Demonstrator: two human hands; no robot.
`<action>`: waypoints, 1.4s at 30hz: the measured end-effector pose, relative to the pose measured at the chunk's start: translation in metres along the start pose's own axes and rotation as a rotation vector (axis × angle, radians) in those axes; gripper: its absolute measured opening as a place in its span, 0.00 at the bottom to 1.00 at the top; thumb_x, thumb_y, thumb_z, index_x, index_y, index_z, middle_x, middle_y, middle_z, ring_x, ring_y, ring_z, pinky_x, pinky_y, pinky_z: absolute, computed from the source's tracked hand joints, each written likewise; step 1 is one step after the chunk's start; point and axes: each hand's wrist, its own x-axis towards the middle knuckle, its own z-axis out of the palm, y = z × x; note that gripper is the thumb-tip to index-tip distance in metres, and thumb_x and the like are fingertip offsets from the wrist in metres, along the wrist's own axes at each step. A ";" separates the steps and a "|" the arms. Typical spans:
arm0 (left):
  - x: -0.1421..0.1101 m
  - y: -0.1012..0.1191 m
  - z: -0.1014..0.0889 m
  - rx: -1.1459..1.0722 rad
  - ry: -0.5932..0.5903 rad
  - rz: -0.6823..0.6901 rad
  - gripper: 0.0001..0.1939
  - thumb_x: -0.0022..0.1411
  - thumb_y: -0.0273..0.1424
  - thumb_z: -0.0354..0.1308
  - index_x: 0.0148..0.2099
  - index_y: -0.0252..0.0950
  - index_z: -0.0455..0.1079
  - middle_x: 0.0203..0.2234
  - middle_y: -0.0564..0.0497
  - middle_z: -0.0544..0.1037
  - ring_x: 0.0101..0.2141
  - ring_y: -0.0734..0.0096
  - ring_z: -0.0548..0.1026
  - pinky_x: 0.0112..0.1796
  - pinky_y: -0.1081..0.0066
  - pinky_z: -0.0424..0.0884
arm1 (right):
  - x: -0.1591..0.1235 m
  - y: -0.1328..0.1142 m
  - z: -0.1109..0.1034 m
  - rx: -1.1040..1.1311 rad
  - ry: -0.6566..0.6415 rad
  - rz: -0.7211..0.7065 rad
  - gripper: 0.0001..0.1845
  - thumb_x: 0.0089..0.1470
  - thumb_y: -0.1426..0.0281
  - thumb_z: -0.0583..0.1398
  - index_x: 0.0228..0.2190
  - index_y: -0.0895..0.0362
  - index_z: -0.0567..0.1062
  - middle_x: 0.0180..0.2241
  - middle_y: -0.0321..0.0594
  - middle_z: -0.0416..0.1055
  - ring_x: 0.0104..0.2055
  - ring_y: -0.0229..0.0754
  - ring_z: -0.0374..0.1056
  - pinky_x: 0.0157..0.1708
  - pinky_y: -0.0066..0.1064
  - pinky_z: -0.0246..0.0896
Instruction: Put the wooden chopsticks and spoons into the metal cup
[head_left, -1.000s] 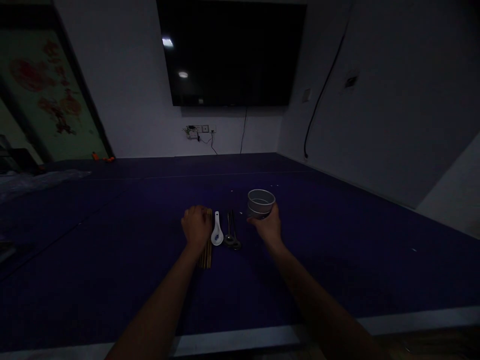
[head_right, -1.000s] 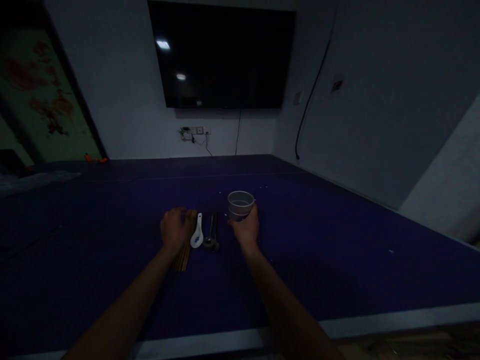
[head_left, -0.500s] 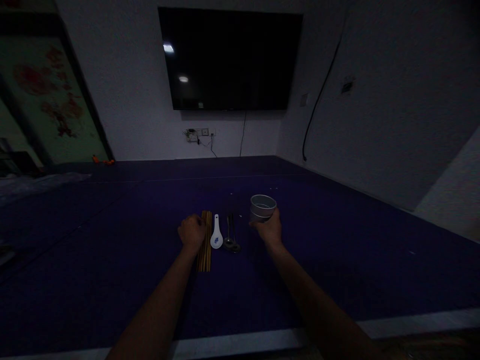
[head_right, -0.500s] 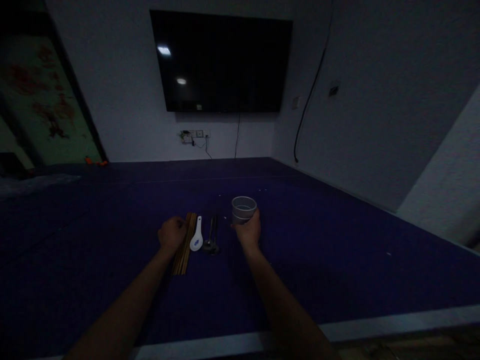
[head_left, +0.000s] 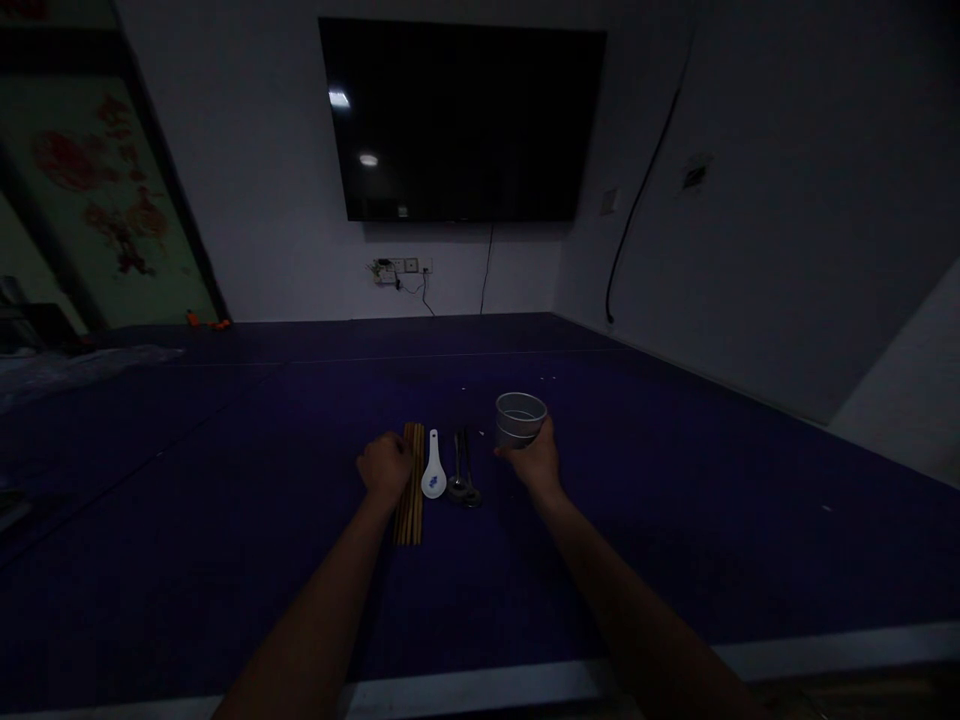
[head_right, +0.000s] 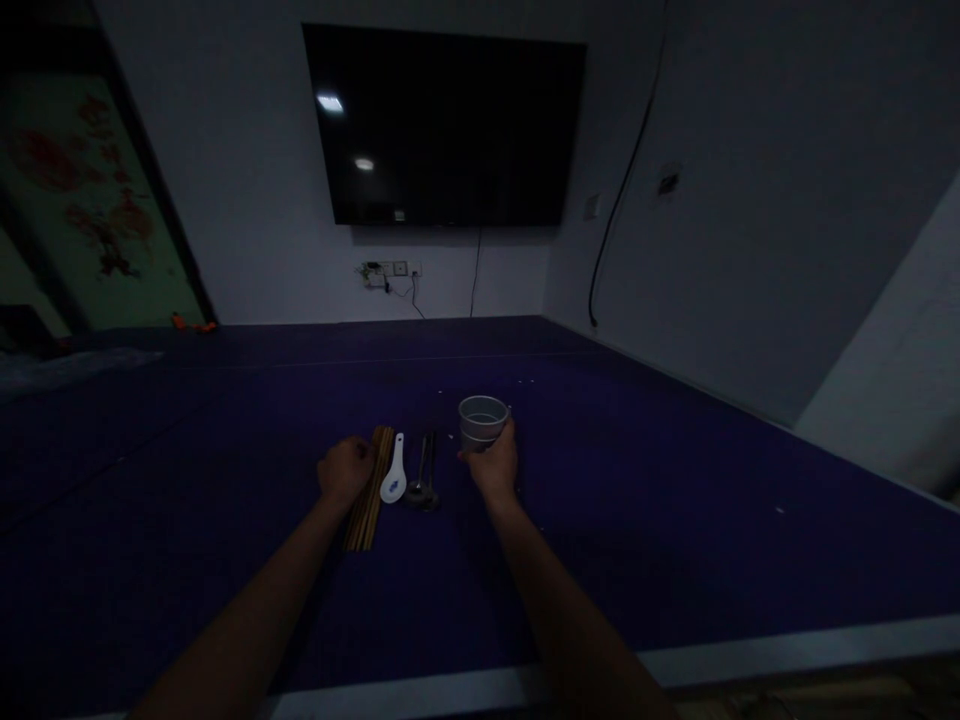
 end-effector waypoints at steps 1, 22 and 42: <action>0.000 0.000 0.000 -0.004 -0.001 0.001 0.13 0.57 0.34 0.50 0.40 0.40 0.74 0.39 0.44 0.79 0.42 0.60 0.75 0.38 0.67 0.65 | 0.000 -0.001 0.000 0.007 -0.009 -0.012 0.58 0.26 0.66 0.69 0.58 0.56 0.50 0.51 0.51 0.65 0.52 0.50 0.63 0.49 0.39 0.59; -0.006 0.004 -0.011 0.319 -0.092 0.092 0.23 0.61 0.40 0.41 0.45 0.32 0.73 0.40 0.37 0.77 0.45 0.54 0.72 0.43 0.59 0.63 | -0.038 -0.054 -0.002 -0.449 -0.564 -0.435 0.13 0.56 0.68 0.52 0.35 0.54 0.77 0.37 0.39 0.76 0.40 0.41 0.71 0.37 0.28 0.60; -0.007 0.004 -0.006 0.339 -0.111 0.148 0.23 0.64 0.36 0.38 0.48 0.30 0.70 0.42 0.35 0.75 0.47 0.54 0.71 0.44 0.60 0.66 | -0.037 -0.057 -0.004 -0.505 -0.652 -0.316 0.14 0.56 0.65 0.52 0.36 0.52 0.78 0.37 0.37 0.77 0.39 0.40 0.71 0.35 0.26 0.58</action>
